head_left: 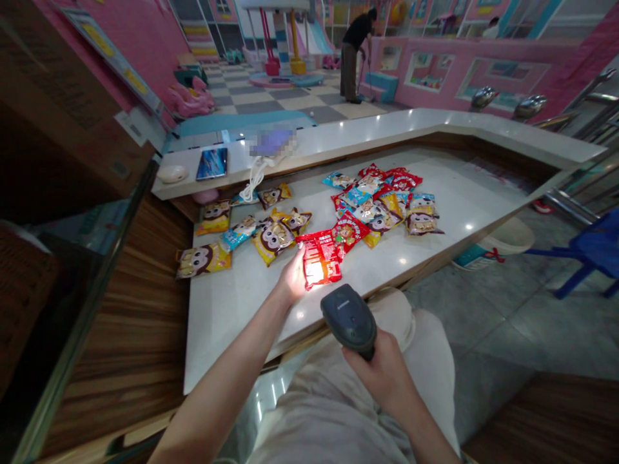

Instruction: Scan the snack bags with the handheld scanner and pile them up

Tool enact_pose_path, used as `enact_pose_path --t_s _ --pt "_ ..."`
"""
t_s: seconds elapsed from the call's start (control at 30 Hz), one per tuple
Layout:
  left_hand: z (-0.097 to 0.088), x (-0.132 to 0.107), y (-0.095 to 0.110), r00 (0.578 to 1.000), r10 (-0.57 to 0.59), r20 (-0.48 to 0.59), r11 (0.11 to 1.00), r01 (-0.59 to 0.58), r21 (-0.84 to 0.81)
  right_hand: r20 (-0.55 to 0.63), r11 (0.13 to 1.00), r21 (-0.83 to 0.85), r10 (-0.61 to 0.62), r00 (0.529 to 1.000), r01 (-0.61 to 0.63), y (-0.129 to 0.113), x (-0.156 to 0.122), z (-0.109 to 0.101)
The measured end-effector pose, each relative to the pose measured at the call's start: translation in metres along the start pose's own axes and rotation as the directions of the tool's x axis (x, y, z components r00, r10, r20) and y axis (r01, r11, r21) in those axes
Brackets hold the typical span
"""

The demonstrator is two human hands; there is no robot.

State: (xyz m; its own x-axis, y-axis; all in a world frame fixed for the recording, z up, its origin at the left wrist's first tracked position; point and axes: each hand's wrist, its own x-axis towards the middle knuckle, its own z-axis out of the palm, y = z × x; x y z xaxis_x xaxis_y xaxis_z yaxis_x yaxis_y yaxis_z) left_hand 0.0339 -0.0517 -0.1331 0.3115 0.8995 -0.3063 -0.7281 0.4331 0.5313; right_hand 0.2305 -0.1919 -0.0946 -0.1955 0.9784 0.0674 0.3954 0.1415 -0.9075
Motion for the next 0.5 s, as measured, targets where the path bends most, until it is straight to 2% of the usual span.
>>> enact_pose_path --t_s 0.1,0.27,0.4,0.5 --pt "-0.0015 0.0012 0.0002 0.999 -0.024 0.036 1.000 0.024 -0.018 -0.004 1.000 0.006 -0.001 1.000 0.001 -0.0018 0.0001 -0.0008" --pt "-0.0032 0.0022 -0.0007 1.000 -0.020 -0.008 1.000 0.020 0.002 -0.010 1.000 0.016 -0.001 1.000 0.001 -0.0024 -0.0019 -0.0020" --pt "-0.0036 0.0022 -0.0021 0.996 0.058 -0.068 0.998 -0.055 0.043 -0.014 1.000 0.016 -0.006 1.000 0.006 -0.0010 -0.0040 -0.0026" --pt "-0.0043 0.0022 -0.0020 0.999 0.035 -0.029 0.999 -0.034 0.030 -0.007 1.000 0.015 0.000 1.000 0.000 -0.0012 -0.0047 -0.0031"
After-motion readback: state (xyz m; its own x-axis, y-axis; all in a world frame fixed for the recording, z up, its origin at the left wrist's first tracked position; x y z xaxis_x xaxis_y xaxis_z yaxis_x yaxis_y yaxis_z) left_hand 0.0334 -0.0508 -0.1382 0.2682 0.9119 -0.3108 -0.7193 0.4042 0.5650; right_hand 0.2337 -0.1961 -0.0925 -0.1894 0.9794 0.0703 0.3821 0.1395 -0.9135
